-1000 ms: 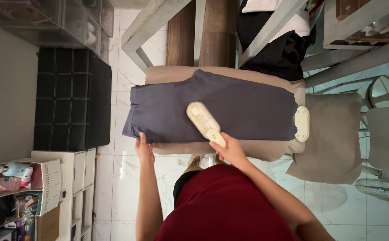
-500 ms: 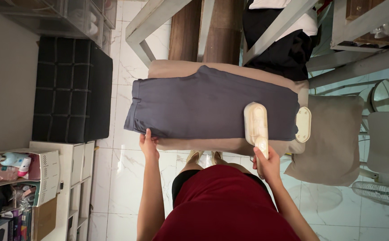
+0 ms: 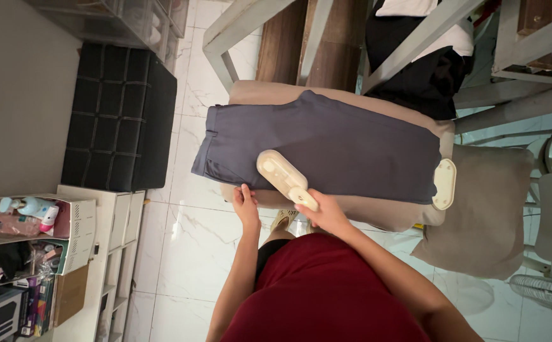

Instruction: The person irons a pair of dark grey shorts on a small ironing board using a handheld steam iron. They systematically smooth the fabric, flip the garment to iron the other side, and adjust the position of the shorts to ensure even coverage.

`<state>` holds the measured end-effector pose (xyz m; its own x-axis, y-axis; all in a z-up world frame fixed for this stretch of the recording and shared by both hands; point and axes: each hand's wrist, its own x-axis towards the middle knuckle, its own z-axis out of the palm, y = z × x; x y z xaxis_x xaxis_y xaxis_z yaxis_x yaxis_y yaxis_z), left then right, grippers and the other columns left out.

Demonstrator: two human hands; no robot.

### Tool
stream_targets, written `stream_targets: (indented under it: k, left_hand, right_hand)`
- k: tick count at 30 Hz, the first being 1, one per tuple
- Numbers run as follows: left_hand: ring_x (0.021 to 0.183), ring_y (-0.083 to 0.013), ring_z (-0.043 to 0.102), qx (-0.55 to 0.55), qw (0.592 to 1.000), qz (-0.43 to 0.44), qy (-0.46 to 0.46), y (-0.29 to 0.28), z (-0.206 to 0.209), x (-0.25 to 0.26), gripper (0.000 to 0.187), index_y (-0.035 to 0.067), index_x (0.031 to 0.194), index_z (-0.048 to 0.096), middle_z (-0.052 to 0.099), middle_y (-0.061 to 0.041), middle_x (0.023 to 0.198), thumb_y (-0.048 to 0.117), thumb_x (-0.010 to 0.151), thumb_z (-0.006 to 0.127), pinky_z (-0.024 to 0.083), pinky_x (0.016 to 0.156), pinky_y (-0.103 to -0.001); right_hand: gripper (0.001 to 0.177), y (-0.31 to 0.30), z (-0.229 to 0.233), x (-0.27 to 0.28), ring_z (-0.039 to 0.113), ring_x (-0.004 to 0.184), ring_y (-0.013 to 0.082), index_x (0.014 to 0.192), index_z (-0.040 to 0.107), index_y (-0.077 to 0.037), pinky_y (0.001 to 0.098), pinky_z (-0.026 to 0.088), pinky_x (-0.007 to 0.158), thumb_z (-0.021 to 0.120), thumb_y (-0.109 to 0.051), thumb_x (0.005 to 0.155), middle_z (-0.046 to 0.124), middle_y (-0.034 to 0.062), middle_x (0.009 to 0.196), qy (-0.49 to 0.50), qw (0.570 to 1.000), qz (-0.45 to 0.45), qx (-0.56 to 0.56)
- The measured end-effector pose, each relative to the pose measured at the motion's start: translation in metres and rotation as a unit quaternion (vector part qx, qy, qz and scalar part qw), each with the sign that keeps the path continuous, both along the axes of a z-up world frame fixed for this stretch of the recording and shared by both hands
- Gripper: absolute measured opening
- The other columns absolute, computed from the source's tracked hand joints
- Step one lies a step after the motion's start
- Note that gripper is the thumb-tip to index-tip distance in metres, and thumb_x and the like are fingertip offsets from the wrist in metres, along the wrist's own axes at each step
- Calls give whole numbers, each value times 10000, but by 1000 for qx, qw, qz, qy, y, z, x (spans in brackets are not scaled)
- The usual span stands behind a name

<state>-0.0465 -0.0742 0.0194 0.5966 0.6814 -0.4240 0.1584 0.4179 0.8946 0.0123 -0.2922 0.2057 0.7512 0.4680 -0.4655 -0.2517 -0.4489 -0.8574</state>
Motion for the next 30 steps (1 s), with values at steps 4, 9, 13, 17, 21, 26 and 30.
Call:
stream_targets:
  k: [4,9,13,17,21,26,30]
  left_hand:
    - [596,-90,467,8,1000,10,10,-2,-3,4,259,70,927,501,575,-17,762,270,1090,524,415,571,-246]
    - [600,-92,480,1,999,31,30,-8,-11,10,195,79,996,534,573,-11,763,256,1077,520,418,574,-250]
    - [605,-98,483,6,1000,25,18,-6,-14,9,231,59,1007,532,570,-17,771,276,1086,529,421,570,-256]
    - [611,-79,497,-61,996,40,45,-9,1,5,301,78,1037,565,549,11,783,375,1055,517,405,534,-255]
    - [570,-88,504,-132,986,-33,98,-32,29,-3,432,88,1043,622,623,-14,765,508,990,537,399,507,-253]
    - [536,-119,444,-20,989,-102,107,-41,36,14,574,-19,756,601,724,-92,712,513,957,679,379,500,-272]
    - [523,-128,446,-15,989,-69,129,-36,18,27,566,20,668,542,554,-59,626,488,923,731,404,493,-295]
  right_hand:
    - [324,-41,-16,-10,560,498,72,1115,662,-78,259,471,447,741,-303,896,628,12,692,27,995,-91,-21]
    - [315,-115,-40,-27,548,478,119,1109,681,-24,295,450,419,729,-249,894,608,44,663,38,961,-272,-19]
    - [315,-140,-40,-39,546,456,133,1088,652,23,283,441,417,704,-250,941,617,59,648,31,955,-294,6]
    - [307,-117,-20,-29,540,432,134,1101,661,10,288,430,396,702,-238,924,608,66,631,75,951,-297,33]
    - [313,-68,8,-1,504,420,99,1153,677,-52,270,402,396,709,-254,915,587,55,599,38,977,-200,68]
    - [293,-6,11,44,558,445,91,1088,687,-26,269,440,412,712,-277,940,625,30,659,39,984,-172,32]
    - [315,-13,1,50,543,429,106,1130,686,-68,283,437,388,730,-283,904,629,37,651,57,969,-239,6]
